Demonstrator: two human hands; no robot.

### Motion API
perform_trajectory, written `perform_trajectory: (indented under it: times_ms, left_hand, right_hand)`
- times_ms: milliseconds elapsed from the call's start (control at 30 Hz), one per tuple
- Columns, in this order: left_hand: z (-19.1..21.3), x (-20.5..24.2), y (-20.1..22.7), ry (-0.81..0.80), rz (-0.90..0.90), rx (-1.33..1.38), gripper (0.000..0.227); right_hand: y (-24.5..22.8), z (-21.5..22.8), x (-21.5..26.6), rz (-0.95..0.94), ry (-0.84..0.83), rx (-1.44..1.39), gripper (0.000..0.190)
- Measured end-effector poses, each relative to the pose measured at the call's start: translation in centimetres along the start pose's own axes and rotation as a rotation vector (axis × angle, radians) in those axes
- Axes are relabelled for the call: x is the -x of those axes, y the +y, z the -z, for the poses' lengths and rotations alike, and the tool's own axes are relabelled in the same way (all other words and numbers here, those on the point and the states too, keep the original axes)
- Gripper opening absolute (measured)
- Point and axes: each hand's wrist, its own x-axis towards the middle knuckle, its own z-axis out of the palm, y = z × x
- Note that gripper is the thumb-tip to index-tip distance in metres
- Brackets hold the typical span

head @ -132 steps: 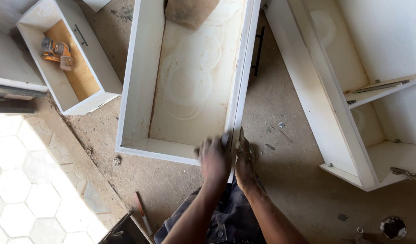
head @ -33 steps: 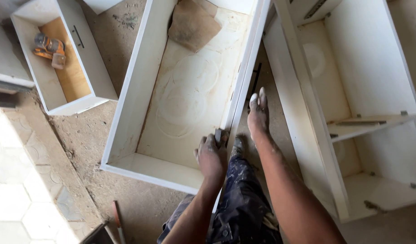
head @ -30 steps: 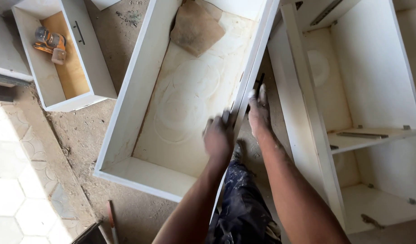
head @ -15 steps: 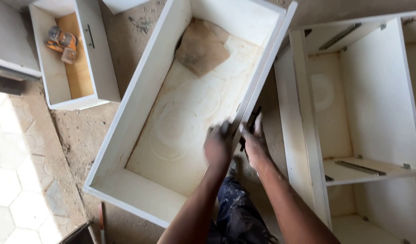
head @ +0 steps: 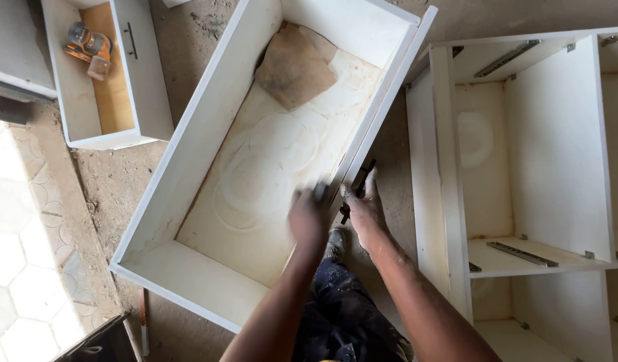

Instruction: The person sands the edges and interior surfaces of a white wooden drawer using a sanding block. They move the block along the drawer's sides and bottom, then rotate the drawer to access other edges, continuing the sanding process.

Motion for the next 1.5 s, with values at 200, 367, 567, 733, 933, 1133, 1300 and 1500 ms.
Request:
perform_trajectory:
  times_ms: [200, 367, 567, 733, 933, 1133, 1300, 1500]
  left_hand:
    - [-1.1, -7.0, 9.0, -0.039, -0.189, 0.051, 0.014]
    - [4.7, 3.7, -1.2, -0.119, 0.004, 0.066, 0.024]
    - [2.1, 0.1, 0.5, -0.105, 0.034, 0.061, 0.031]
    - [-3.2, -9.8, 10.8, -0.037, -0.175, 0.044, 0.019]
    - [-0.7, -11.5, 16.3, -0.070, -0.175, 0.079, 0.031]
    - [0.2, -6.7, 12.7, -0.140, 0.025, 0.024, 0.038]
    - [-5.0, -14.9, 19.1, -0.049, -0.079, 0.073, 0.037]
    - [-6.6, -20.1, 25.2, -0.139, -0.120, 0.145, 0.034]
  right_hand:
    - [1.3, 0.1, -0.7, 0.060, 0.021, -0.162, 0.068]
    - [0.3, 0.1, 0.2, 0.034, 0.023, -0.038, 0.090]
    - [-1.8, 0.4, 2.5, 0.039, 0.056, -0.082, 0.088]
    - [-4.4, 0.6, 3.8, -0.038, 0.091, 0.046, 0.070]
    - [-7.9, 4.7, -7.4, -0.080, 0.238, -0.260, 0.083]
    - [-16.5, 10.6, -26.8, 0.593, 0.386, -0.129, 0.071]
    - [-15.7, 10.7, -30.1, 0.566, 0.354, -0.148, 0.032]
    - [-15.6, 14.7, -29.8, 0.603, 0.137, -0.154, 0.053]
